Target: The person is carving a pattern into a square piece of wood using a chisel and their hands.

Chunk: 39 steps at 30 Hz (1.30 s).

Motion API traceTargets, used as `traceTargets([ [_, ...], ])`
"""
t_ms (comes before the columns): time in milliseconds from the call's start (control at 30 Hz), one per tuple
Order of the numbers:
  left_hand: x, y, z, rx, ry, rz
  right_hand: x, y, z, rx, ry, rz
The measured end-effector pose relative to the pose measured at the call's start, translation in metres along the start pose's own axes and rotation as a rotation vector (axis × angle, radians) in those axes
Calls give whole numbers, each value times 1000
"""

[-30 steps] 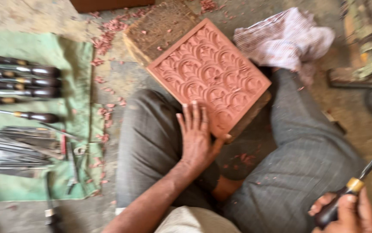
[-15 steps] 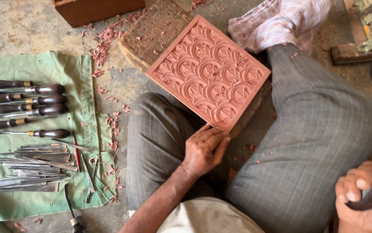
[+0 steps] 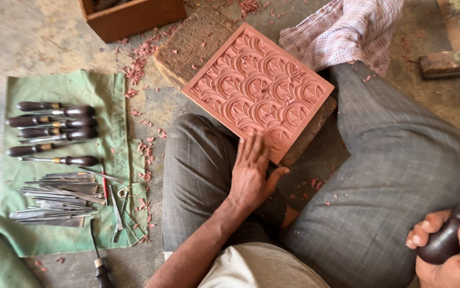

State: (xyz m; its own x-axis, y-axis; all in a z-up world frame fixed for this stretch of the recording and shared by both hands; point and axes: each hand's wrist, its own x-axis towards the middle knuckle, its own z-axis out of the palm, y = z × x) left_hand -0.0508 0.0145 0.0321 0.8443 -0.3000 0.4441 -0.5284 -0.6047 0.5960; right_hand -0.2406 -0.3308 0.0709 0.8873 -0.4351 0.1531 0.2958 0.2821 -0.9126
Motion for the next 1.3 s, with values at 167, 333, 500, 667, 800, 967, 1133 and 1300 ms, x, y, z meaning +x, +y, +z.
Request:
traceTargets([
  [167, -21, 16, 13, -189, -117, 57, -11, 34, -49, -259, 250, 58],
  [333, 1, 30, 17, 15, -47, 20, 2, 34, -71, -459, 285, 136],
  [500, 27, 40, 22, 188, -211, -98, 23, 32, -80, -499, 235, 175],
  [667, 12, 47, 36, 240, -302, -80, 37, 34, -85, -510, 188, 186],
  [800, 10, 43, 41, 43, -360, -195, 43, 40, -89, -501, 160, 187],
  [967, 64, 36, 35, 330, 94, 73, 42, 37, -92, -504, 133, 163],
  [1133, 58, 38, 37, 89, -59, 226, 42, 34, -86, -506, 97, 140],
  [1300, 20, 45, 22, -221, -246, 301, 40, 33, -78, -513, 52, 137],
])
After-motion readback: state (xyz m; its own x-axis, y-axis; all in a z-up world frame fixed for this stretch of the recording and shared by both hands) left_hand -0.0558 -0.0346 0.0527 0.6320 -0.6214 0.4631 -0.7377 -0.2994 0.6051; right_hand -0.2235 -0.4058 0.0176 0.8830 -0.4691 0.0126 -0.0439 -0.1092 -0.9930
